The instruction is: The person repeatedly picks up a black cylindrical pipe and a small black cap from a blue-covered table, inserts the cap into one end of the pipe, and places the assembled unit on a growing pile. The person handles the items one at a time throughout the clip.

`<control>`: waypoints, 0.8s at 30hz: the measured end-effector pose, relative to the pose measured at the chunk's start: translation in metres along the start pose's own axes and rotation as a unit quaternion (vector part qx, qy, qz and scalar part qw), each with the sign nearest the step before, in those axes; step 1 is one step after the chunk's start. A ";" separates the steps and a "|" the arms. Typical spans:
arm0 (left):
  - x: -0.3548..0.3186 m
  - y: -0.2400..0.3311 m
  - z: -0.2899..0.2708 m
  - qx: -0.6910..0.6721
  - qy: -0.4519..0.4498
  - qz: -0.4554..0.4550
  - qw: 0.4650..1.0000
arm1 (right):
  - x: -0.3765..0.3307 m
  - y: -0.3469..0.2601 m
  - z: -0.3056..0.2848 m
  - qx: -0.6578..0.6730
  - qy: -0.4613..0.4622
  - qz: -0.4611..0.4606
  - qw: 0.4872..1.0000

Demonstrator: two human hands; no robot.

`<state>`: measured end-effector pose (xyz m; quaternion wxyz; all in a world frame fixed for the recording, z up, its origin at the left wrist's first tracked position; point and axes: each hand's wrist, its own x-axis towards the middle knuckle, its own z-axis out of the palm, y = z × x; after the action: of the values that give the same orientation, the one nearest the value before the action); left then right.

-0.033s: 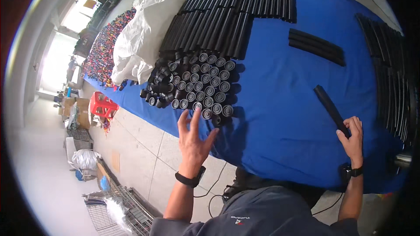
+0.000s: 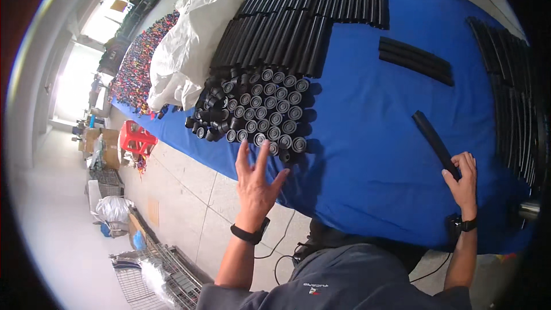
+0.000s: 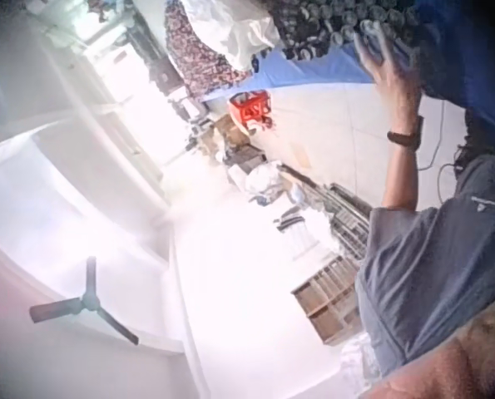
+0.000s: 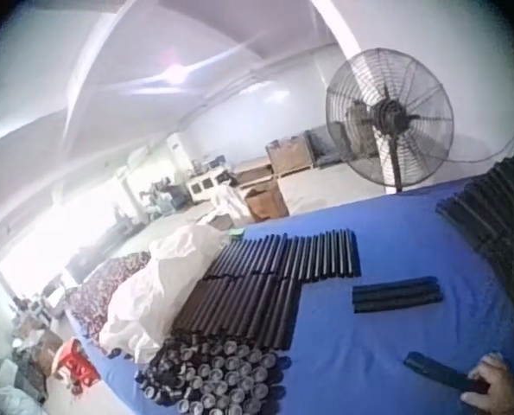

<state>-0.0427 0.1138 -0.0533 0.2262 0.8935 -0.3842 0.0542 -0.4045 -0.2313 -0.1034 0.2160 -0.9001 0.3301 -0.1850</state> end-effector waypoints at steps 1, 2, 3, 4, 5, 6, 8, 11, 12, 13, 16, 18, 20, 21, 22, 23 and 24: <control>0.004 0.000 0.002 0.044 -0.013 0.050 0.998 | -0.001 0.001 0.001 0.004 0.004 0.000 1.000; 0.007 0.001 0.004 0.086 -0.025 0.099 0.991 | -0.001 0.000 0.002 0.007 0.008 -0.003 1.000; 0.009 0.000 0.008 0.085 -0.050 0.106 0.989 | -0.001 0.000 0.002 0.010 0.012 -0.005 1.000; 0.013 0.000 0.014 0.081 -0.074 0.116 0.987 | 0.000 -0.002 0.001 0.014 0.015 -0.004 1.000; 0.016 0.002 0.019 0.078 -0.099 0.126 0.984 | 0.000 -0.005 -0.001 0.018 0.018 -0.003 1.000; 0.019 0.006 0.022 0.093 -0.112 0.136 0.980 | 0.000 -0.005 -0.001 0.021 0.021 0.000 1.000; 0.022 0.015 0.028 0.134 -0.133 0.126 0.974 | 0.000 -0.004 -0.002 0.028 0.027 -0.007 0.999; 0.024 0.015 0.035 0.161 -0.144 0.125 0.968 | 0.000 -0.002 -0.003 0.030 0.029 -0.010 0.999; 0.023 0.013 0.036 0.154 -0.146 0.124 0.969 | 0.000 -0.001 -0.003 0.031 0.027 -0.011 0.999; 0.023 0.013 0.036 0.147 -0.147 0.123 0.970 | 0.000 0.000 -0.002 0.032 0.028 -0.013 0.999; 0.025 0.019 0.037 0.108 -0.146 0.114 0.977 | -0.002 0.003 -0.002 0.033 0.032 -0.013 0.999; 0.029 0.025 0.037 0.108 -0.156 0.115 0.975 | -0.002 0.003 -0.002 0.034 0.036 -0.008 0.999; 0.032 0.027 0.037 0.109 -0.162 0.106 0.975 | -0.001 0.001 -0.003 0.034 0.027 -0.004 0.999; 0.033 0.026 0.038 0.109 -0.163 0.098 0.976 | -0.001 0.000 -0.003 0.032 0.024 -0.001 0.999; 0.033 0.025 0.040 0.109 -0.164 0.089 0.976 | -0.001 0.000 -0.004 0.031 0.025 -0.002 0.999; 0.033 0.023 0.041 0.103 -0.158 0.094 0.978 | -0.001 -0.001 -0.004 0.030 0.025 -0.003 0.999; 0.033 0.022 0.042 0.098 -0.151 0.098 0.979 | -0.001 -0.001 -0.004 0.031 0.026 -0.004 0.999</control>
<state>-0.0383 0.0604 -0.0738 0.0705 0.8670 -0.4928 -0.0225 -0.4063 -0.2309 -0.0994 0.2339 -0.8893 0.3261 -0.2194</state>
